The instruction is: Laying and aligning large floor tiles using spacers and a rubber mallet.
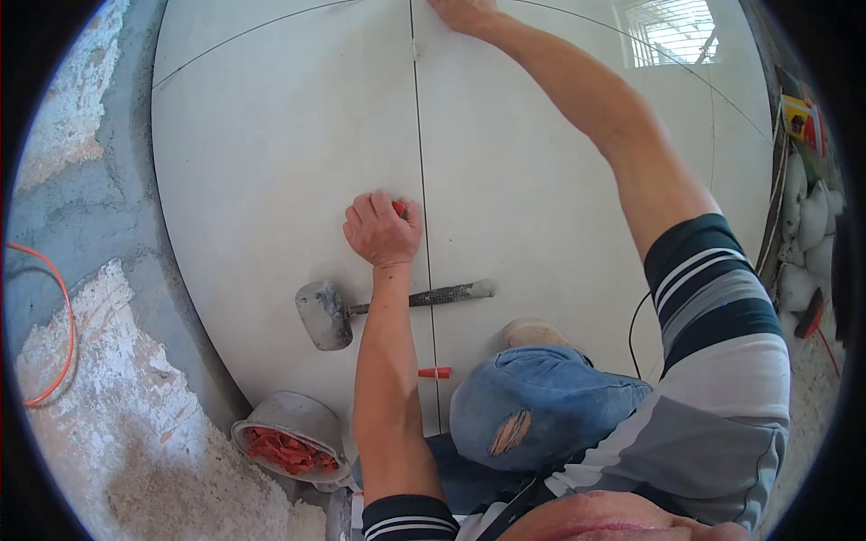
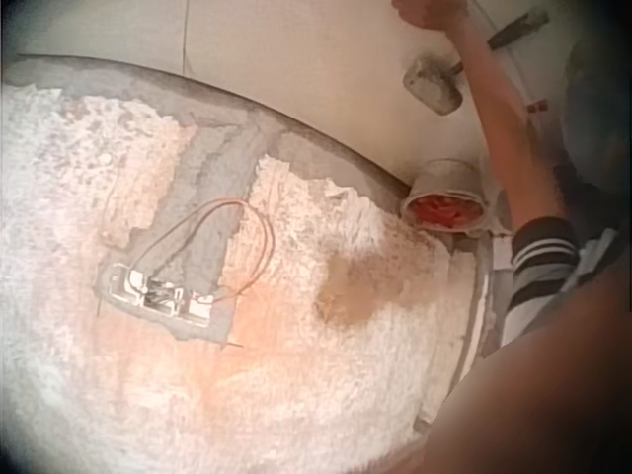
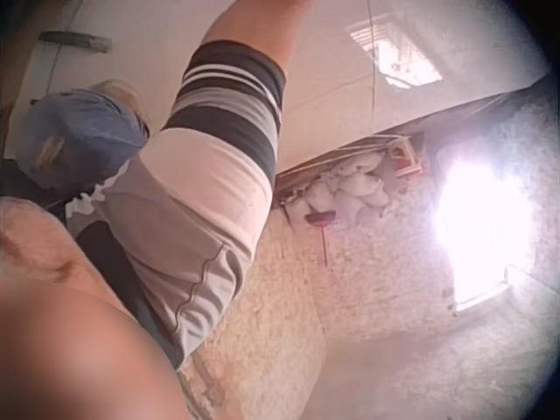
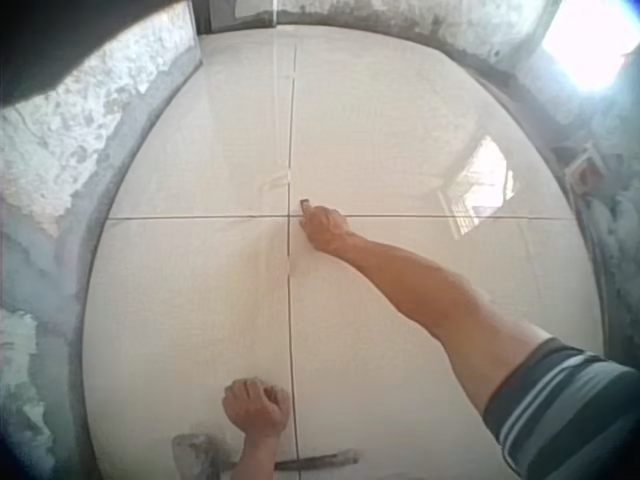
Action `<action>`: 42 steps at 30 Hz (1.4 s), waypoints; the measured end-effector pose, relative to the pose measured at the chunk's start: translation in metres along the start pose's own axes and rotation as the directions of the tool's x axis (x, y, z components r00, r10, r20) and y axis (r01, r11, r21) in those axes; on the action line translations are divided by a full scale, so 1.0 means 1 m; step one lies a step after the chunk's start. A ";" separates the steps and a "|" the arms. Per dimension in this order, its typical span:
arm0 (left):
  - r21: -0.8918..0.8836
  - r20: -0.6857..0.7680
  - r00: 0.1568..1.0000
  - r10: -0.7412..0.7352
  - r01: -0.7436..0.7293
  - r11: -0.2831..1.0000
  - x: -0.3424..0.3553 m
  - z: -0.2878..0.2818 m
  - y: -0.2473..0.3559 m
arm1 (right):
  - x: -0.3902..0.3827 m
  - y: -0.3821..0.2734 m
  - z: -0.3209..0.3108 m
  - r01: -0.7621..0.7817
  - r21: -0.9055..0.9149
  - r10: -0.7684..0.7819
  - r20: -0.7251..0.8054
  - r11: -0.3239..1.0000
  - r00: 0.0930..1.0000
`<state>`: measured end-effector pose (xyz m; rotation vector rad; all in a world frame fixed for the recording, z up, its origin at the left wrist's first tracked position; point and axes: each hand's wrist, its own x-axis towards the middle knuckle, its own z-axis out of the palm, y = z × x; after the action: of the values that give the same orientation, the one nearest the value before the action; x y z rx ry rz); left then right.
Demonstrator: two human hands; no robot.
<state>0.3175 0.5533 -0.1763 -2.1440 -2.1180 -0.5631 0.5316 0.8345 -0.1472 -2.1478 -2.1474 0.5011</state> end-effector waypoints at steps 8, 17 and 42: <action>0.003 -0.065 0.997 0.028 -0.028 1.000 0.005 0.001 0.002 | -0.096 0.042 0.032 0.435 -0.050 -0.438 -0.133 0.899 0.889; 0.013 -0.058 0.998 0.034 -0.034 0.999 0.003 0.003 0.003 | -0.089 0.036 0.029 0.583 -0.220 -0.593 0.026 0.782 0.805; -0.102 0.072 0.996 -0.047 0.055 0.993 0.000 -0.005 -0.008 | -0.045 -0.063 0.013 -0.258 -0.137 0.286 0.262 0.956 0.922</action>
<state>0.3086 0.5525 -0.1728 -2.1997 -2.2330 -0.6256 0.4682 0.7893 -0.1340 -2.5923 -2.0446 0.7759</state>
